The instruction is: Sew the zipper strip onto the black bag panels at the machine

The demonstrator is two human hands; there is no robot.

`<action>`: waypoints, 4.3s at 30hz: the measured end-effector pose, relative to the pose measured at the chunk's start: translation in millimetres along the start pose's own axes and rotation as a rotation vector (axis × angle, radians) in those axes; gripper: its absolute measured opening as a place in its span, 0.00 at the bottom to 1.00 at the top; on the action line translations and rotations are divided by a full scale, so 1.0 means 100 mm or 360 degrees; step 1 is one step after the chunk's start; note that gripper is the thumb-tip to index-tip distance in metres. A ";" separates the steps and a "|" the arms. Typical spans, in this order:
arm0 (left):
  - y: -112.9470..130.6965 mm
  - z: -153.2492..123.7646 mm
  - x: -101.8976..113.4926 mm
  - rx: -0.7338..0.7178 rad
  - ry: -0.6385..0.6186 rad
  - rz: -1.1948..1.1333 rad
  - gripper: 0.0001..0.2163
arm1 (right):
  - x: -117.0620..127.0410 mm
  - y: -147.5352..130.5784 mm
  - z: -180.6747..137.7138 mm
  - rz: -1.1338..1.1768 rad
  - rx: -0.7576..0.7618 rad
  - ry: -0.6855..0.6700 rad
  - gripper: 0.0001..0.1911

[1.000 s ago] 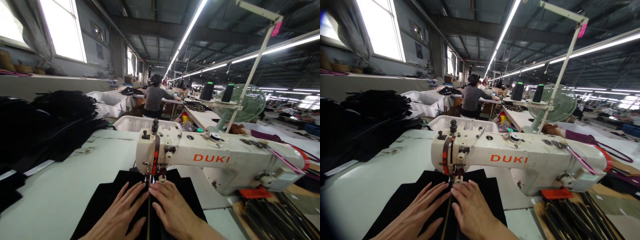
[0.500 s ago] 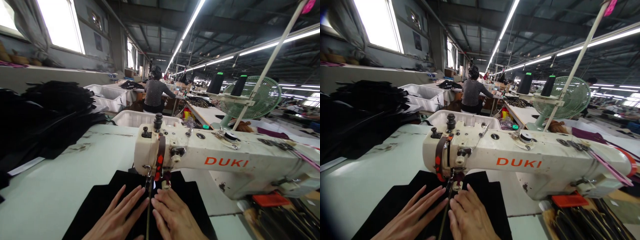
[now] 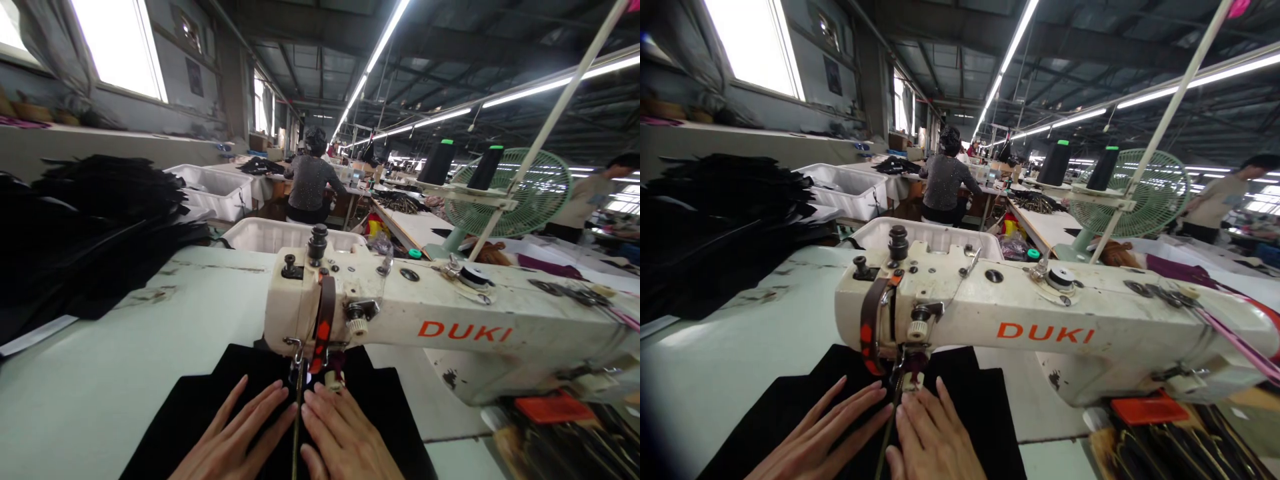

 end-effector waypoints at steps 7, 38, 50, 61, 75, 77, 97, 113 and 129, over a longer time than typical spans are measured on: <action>0.06 0.04 0.03 -0.0134 -0.0015 0.0071 0.28 | 0.05 -0.04 0.07 -0.0105 0.0146 -0.0035 0.14; 0.07 0.47 0.19 -0.0102 -0.0354 0.0227 0.26 | 0.01 0.05 0.17 -0.0093 -0.0149 0.0114 0.19; -0.02 0.30 0.17 0.0059 -0.0403 0.0091 0.33 | 0.04 0.03 0.22 -0.0169 -0.0035 -0.0107 0.23; -0.04 0.36 0.19 0.0191 -0.0382 -0.0097 0.33 | 0.03 0.07 0.23 -0.0150 -0.0026 -0.0118 0.20; 0.69 -0.01 0.47 0.0214 -0.0477 -0.0147 0.45 | 0.35 -0.28 -0.09 0.0128 -0.0727 -0.0667 0.29; 0.83 -0.12 0.57 0.0205 -0.0416 -0.0152 0.48 | 0.45 -0.44 -0.16 0.0227 -0.0781 -0.0630 0.33; 0.25 -0.12 0.83 0.1272 -0.0427 -0.0700 0.20 | 0.23 -0.54 0.12 -0.0272 0.0022 -0.0653 0.08; 0.23 -0.05 0.93 0.1406 -0.0209 -0.0585 0.23 | 0.48 -0.61 0.06 -0.0333 -0.0367 -0.0357 0.30; 0.26 0.09 1.06 0.0713 -0.0117 -0.0359 0.21 | 0.40 -0.67 0.20 -0.0397 0.0003 -0.0685 0.10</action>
Point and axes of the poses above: each hand's wrist, its own z-axis towards the middle knuckle, its own x-axis out of the back of the hand, y = z × x, the point moved 6 cm from there along z, towards the middle knuckle, and after that the axes turned 14 degrees about y, right-handed, at the moved point
